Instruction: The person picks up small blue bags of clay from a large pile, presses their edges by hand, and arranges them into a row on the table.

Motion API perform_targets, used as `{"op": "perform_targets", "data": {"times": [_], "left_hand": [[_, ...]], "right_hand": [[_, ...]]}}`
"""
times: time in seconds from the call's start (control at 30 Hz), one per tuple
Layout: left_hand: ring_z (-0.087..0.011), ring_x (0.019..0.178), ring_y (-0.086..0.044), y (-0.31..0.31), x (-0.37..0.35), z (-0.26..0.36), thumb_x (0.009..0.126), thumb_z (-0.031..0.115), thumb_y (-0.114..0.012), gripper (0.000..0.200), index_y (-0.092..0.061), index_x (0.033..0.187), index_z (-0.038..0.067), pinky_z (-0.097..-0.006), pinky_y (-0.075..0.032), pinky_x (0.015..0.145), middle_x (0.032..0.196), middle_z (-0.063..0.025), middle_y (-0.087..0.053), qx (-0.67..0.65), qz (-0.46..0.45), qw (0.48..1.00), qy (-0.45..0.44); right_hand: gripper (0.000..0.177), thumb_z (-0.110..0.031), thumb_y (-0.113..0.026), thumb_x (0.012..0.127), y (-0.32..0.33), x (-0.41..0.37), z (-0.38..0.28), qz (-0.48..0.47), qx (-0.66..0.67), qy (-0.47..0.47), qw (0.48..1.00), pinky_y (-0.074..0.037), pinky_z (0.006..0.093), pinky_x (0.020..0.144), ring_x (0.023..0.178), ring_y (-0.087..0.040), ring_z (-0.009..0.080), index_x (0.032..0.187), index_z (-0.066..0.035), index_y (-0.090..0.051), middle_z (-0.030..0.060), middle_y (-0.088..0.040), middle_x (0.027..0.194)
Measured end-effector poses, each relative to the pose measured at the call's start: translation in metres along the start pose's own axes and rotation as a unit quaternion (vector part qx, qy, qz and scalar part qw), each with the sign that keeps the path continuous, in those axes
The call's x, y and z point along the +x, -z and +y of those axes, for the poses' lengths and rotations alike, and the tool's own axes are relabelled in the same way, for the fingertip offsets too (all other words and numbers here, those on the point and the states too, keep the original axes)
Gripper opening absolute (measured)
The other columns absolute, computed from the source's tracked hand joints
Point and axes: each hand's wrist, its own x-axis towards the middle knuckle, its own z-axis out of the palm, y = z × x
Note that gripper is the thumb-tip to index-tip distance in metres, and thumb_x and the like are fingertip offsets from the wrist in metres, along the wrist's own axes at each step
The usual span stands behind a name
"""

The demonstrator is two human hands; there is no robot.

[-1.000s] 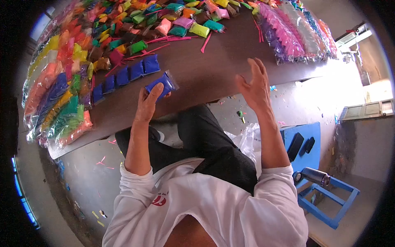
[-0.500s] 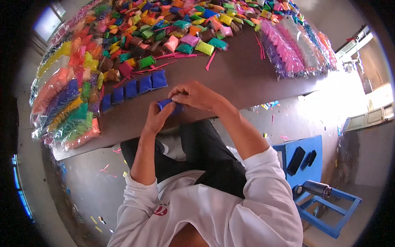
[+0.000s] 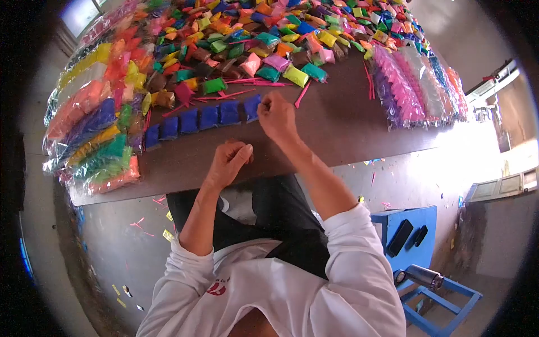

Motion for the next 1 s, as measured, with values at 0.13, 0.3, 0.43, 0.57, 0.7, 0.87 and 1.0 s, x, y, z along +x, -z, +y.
{"op": "perform_targets", "data": {"times": [0.13, 0.3, 0.43, 0.57, 0.7, 0.87, 1.0], "left_hand": [[-0.0197, 0.053, -0.038, 0.000, 0.001, -0.001, 0.094, 0.026, -0.061, 0.041, -0.051, 0.064, -0.001, -0.0360, -0.032, 0.051, 0.053, -0.0117, -0.040, 0.038, 0.004, 0.999, -0.008], [-0.0258, 0.057, -0.043, 0.000, -0.001, -0.003, 0.091, 0.026, -0.064, 0.037, -0.054, 0.066, 0.000, -0.0390, -0.037, 0.060, 0.056, -0.0125, -0.045, 0.101, 0.024, 0.994, -0.029], [-0.0289, 0.060, -0.046, -0.002, -0.002, 0.003, 0.089, 0.025, -0.066, 0.034, -0.056, 0.067, 0.000, -0.0407, -0.039, 0.068, 0.060, -0.0129, -0.049, 0.108, 0.032, 0.993, -0.023], [-0.0179, 0.062, -0.045, 0.002, -0.002, 0.005, 0.091, 0.029, -0.063, 0.037, -0.056, 0.069, 0.001, -0.0356, -0.039, 0.073, 0.061, -0.0070, -0.049, 0.103, 0.001, 0.995, -0.018], [-0.0203, 0.061, -0.045, 0.000, -0.002, 0.003, 0.090, 0.027, -0.063, 0.035, -0.056, 0.070, 0.000, -0.0362, -0.039, 0.069, 0.060, -0.0089, -0.048, 0.093, 0.008, 0.995, -0.024], [-0.0251, 0.059, -0.047, 0.001, -0.001, 0.005, 0.088, 0.024, -0.065, 0.032, -0.055, 0.068, 0.002, -0.0370, -0.039, 0.068, 0.061, -0.0112, -0.049, 0.103, 0.015, 0.993, -0.062], [-0.0277, 0.060, -0.049, 0.001, 0.000, 0.001, 0.087, 0.021, -0.066, 0.029, -0.055, 0.067, 0.003, -0.0380, -0.039, 0.069, 0.061, -0.0111, -0.051, 0.114, 0.014, 0.990, -0.088]], "right_hand": [[0.014, -0.012, -0.066, 0.083, -0.007, -0.006, -0.021, 0.003, -0.100, 0.036, 0.994, -0.050, 0.0464, 0.067, 0.078, -0.062, 0.0423, 0.085, -0.002, -0.056, 0.0206, -0.063, 0.078], [0.012, -0.013, -0.066, 0.084, -0.002, -0.009, -0.018, -0.005, -0.121, 0.092, 0.988, -0.049, 0.0474, 0.071, 0.086, -0.062, 0.0382, 0.088, -0.004, -0.060, 0.0177, -0.064, 0.084], [0.017, -0.016, -0.069, 0.084, -0.001, -0.008, -0.027, 0.001, -0.098, 0.076, 0.992, -0.051, 0.0442, 0.075, 0.091, -0.062, 0.0353, 0.098, -0.006, -0.066, 0.0154, -0.063, 0.098], [0.026, -0.017, -0.072, 0.083, -0.007, -0.003, -0.029, -0.015, -0.121, 0.149, 0.981, -0.051, 0.0419, 0.080, 0.094, -0.063, 0.0331, 0.107, -0.010, -0.068, 0.0139, -0.062, 0.105], [0.027, -0.016, -0.072, 0.081, -0.015, -0.003, -0.016, -0.017, -0.141, 0.198, 0.970, -0.051, 0.0416, 0.081, 0.096, -0.063, 0.0330, 0.107, -0.009, -0.068, 0.0142, -0.061, 0.108], [0.021, -0.013, -0.070, 0.080, -0.018, -0.007, -0.015, 0.002, -0.112, 0.163, 0.980, -0.050, 0.0424, 0.083, 0.095, -0.061, 0.0339, 0.100, -0.006, -0.069, 0.0143, -0.061, 0.099], [0.016, -0.011, -0.070, 0.080, -0.020, -0.007, -0.016, 0.008, -0.113, 0.169, 0.979, -0.050, 0.0419, 0.081, 0.094, -0.061, 0.0334, 0.094, -0.004, -0.071, 0.0142, -0.061, 0.097]]}}
